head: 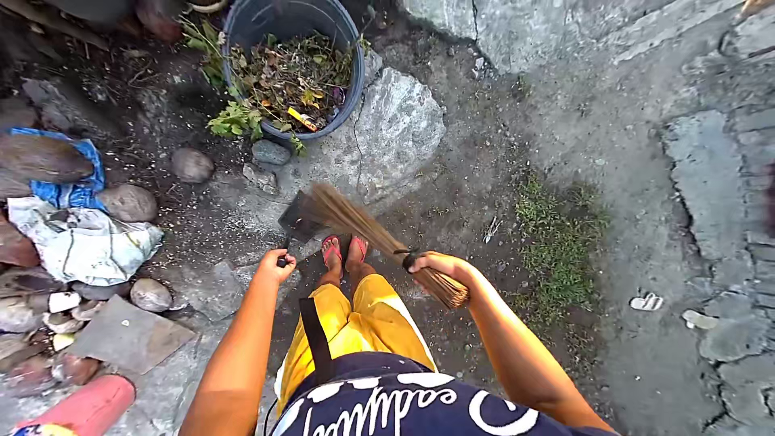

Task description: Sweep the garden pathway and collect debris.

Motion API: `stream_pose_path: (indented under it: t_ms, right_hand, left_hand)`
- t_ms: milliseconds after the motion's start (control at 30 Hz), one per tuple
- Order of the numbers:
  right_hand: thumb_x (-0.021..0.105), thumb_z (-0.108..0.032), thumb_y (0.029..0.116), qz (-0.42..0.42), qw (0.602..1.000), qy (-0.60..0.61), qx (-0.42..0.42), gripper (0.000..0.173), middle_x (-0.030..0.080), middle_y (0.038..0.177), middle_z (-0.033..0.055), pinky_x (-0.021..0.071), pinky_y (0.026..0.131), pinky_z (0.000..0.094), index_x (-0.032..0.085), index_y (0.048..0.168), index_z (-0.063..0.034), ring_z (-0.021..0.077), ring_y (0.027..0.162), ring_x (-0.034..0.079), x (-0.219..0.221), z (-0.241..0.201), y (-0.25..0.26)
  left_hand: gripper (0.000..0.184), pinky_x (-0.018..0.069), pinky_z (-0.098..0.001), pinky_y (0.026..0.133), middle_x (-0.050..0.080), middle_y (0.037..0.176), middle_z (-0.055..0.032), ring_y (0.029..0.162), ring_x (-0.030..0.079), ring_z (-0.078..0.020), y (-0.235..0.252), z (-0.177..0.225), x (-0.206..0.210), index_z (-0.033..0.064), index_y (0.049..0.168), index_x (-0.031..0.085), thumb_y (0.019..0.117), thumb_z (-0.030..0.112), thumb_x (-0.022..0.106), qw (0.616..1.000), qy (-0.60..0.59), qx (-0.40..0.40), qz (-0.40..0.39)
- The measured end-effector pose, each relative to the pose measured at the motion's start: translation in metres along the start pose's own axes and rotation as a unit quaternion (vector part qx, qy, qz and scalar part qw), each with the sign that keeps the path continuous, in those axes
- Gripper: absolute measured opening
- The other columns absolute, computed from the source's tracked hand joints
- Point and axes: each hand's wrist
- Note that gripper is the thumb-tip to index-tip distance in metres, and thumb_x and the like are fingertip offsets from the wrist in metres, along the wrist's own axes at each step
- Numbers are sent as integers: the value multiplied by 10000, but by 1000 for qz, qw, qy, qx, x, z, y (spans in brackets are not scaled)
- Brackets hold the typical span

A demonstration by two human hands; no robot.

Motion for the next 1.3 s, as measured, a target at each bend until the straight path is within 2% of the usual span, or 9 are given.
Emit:
stream_pose_path:
  t_ms: [100,267,400,500,667,833,1033,1167,1300]
  right_hand:
    - [558,-198,1000,124,989,-48,-62,204,644,777,78,590,606,354,590,1135,-49,182,625,649,-2,-39,-15]
    - [688,-248,927,285,948,-105,-101,479,647,1133,237,530,869,546,576,1308,19,334,972,645,4,-119,99]
    - [783,-271,818,207,931,-289,-78,478,691,1075,245,534,896,605,661,1168,32,375,1001,677,56,-101,190]
    - [731,-325,910,96,881,-464,-8,476,665,1171,237,486,955,605,638,1237,9,369,1099,640,112,-77,144]
    - [710,-429,901,156,828,-539,11,757,645,1222,244,501,960,609,411,1451,-3,394,1157,640,141,-90,67]
    - [766,-380,837,173,798,-576,-33,827,656,1204,269,510,922,663,391,1473,-10,441,1133,649,150,-101,164]
    - [725,-213,877,28,934,-354,-42,609,650,1099,187,572,811,487,482,1416,-71,278,894,666,67,-52,114]
    - [680,-67,858,105,983,-145,-36,641,648,894,145,610,623,434,379,1423,-109,258,665,675,18,-4,49]
    - [500,-174,1016,223,972,50,-52,230,626,792,97,592,603,372,490,1215,-59,202,638,652,47,8,65]
  left_hand:
    - [72,443,-180,457,465,722,-31,498,453,-84,6,22,-31,115,995,462,975,53,494,999,-39,2,8]
    - [80,436,-190,474,471,746,-23,519,454,-88,35,50,-59,131,980,465,965,67,510,997,-63,21,30]
    - [65,437,-192,484,467,761,-29,532,454,-90,41,59,-56,122,1003,475,975,77,513,997,-54,24,41]
    - [69,460,-208,504,480,751,-34,542,478,-100,41,67,-60,102,1022,485,965,69,506,998,-39,27,36]
    - [95,452,-212,491,472,735,-32,518,463,-99,50,58,-59,110,1032,470,959,58,504,999,-35,20,32]
    - [97,458,-222,490,469,723,-28,512,463,-103,48,44,-60,113,1027,475,956,58,512,998,-36,29,37]
    - [26,453,-173,476,494,723,-10,523,486,-65,48,87,-138,115,997,504,977,98,502,1000,1,27,-8]
    - [29,438,-151,467,486,737,-6,522,480,-53,35,123,-183,116,1021,493,992,113,489,999,15,38,7]
    - [30,429,-161,469,475,727,1,518,460,-53,32,166,-203,132,989,484,982,104,491,994,65,64,59]
Point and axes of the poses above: each hand's wrist, its own y-axis towards the middle knuckle, its own x-axis out of the palm, z = x × y
